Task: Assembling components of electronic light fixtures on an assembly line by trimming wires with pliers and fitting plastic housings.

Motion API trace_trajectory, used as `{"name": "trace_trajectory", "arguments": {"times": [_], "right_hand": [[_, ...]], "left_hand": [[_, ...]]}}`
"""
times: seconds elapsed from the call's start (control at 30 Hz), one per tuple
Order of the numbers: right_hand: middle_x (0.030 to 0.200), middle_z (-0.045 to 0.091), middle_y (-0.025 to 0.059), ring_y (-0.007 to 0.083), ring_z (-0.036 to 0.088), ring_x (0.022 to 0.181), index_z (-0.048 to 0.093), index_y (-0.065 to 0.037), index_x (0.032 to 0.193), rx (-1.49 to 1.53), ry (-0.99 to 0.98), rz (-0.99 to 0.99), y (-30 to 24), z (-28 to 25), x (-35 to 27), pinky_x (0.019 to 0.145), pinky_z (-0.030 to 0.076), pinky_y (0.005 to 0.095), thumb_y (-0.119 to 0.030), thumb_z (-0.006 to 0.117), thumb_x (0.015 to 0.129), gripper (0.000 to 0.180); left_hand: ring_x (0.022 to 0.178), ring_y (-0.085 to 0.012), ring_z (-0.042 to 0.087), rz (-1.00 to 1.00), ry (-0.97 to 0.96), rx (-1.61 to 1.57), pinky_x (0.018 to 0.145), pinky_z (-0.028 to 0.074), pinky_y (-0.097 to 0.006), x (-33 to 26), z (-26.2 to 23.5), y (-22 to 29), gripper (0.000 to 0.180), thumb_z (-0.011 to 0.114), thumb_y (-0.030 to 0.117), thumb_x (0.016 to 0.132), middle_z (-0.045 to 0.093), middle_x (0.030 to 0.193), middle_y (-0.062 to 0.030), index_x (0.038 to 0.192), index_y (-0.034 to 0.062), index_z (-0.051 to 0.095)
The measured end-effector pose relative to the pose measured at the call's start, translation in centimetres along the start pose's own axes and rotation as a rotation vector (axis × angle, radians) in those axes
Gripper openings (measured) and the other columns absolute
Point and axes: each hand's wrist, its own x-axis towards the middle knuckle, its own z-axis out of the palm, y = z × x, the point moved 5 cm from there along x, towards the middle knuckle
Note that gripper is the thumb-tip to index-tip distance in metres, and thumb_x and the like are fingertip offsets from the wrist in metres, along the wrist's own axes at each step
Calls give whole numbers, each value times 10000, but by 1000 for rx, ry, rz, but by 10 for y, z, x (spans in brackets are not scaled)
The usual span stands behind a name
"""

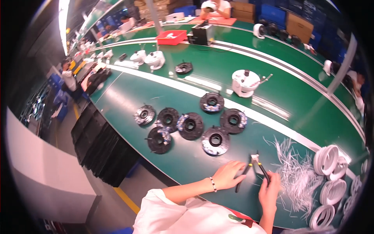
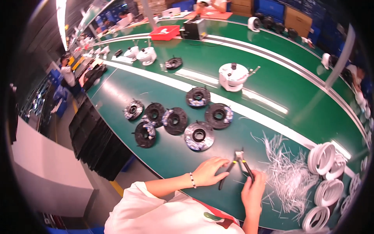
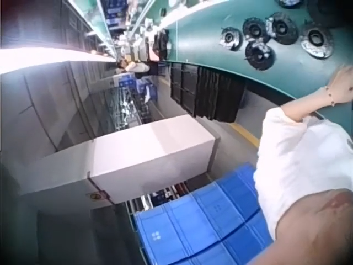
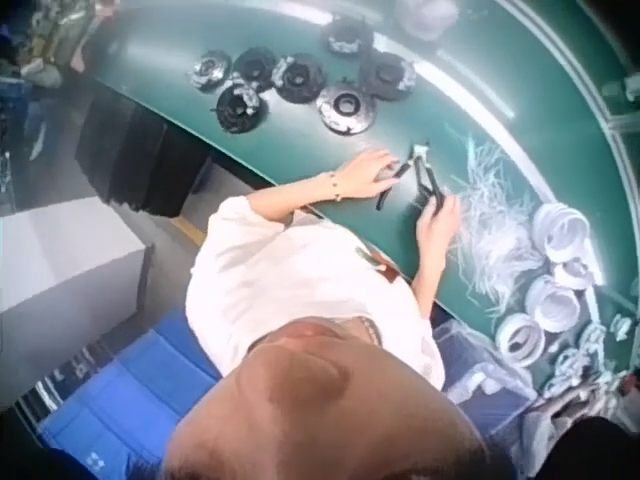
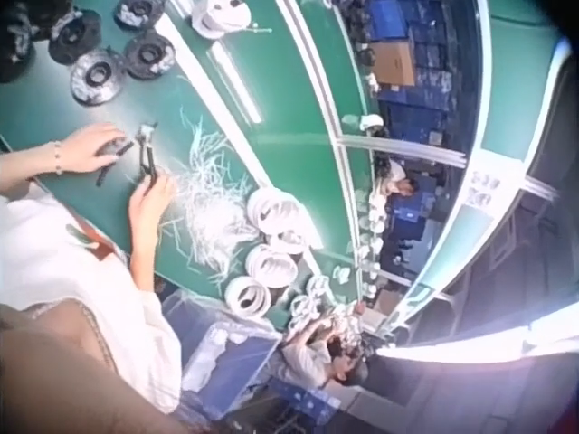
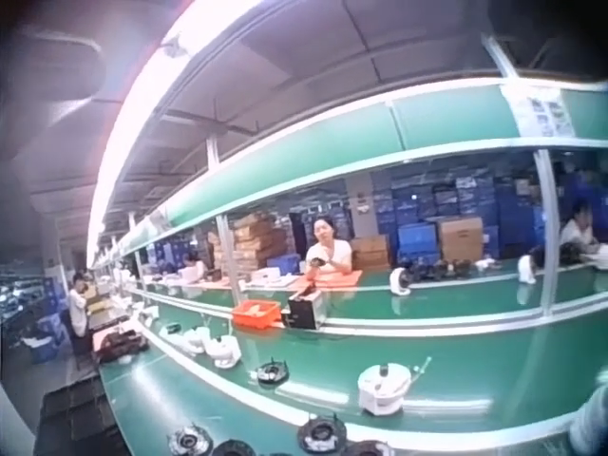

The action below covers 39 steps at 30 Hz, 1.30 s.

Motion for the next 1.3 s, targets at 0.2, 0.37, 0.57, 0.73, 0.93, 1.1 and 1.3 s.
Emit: {"name": "trace_trajectory", "arguments": {"times": [0.2, 0.37, 0.57, 0.73, 0.93, 1.1, 1.3], "right_hand": [[779, 487, 75, 97, 489, 713, 416, -1, 1031, 576, -22, 354, 5, 5, -11, 621, 411, 224, -43, 416, 835, 200], [1263, 355, 145, 235, 379, 1147, 285, -9, 1255, 1709, -194, 329, -13, 10, 4, 912, 352, 426, -300, 431, 858, 513], [1274, 335, 163, 237, 324, 1192, 248, 14, 1273, 1364, -173, 327, -16, 10, -10, 986, 244, 330, -436, 411, 839, 646], [1351, 210, 165, 267, 176, 1270, 183, 72, 1284, 1473, -124, 333, -10, -8, -13, 1039, 120, 372, -740, 162, 724, 987], [1324, 233, 185, 295, 215, 1250, 175, 58, 1288, 1738, -354, -50, -12, -31, -4, 1019, 173, 417, -749, 484, 587, 1112], [1244, 348, 132, 210, 320, 1190, 246, 48, 1261, 1281, -366, 148, 4, -30, 4, 1004, 225, 347, -54, 650, 606, 777], [889, 517, 13, 70, 492, 753, 438, 7, 1107, 1090, -107, 333, 10, -41, 55, 649, 389, 207, -128, 548, 799, 353]], "left_hand": [[504, -239, 538, -134, -104, -349, 485, 433, -319, 9, 20, -1, 222, 500, 140, 824, 551, 695, -143, 1000, 8, 469], [529, -138, 575, -4, 2, -590, 458, 444, -256, 25, -3, 60, 137, 498, 26, 800, 577, 721, -104, 934, 1, 486], [669, -292, 580, 570, 19, -325, 579, 469, -331, 41, 5, 104, 202, 550, 15, 711, 585, 758, -119, 911, 41, 537], [594, -270, 582, 459, -86, -120, 505, 465, -326, 54, 16, 106, 222, 576, 78, 730, 592, 706, -112, 950, 56, 554], [556, -256, 585, 492, -10, -45, 480, 465, -321, 65, 10, 119, 211, 580, 104, 749, 588, 672, -113, 942, 27, 549], [547, -256, 582, 492, -72, 102, 460, 451, -334, 73, -2, 113, 177, 574, 138, 770, 585, 657, -103, 901, 28, 525], [584, -254, 585, 669, -219, 243, 503, 465, -335, 129, -24, 113, 139, 578, 158, 741, 590, 658, -92, 848, 70, 560]]}}
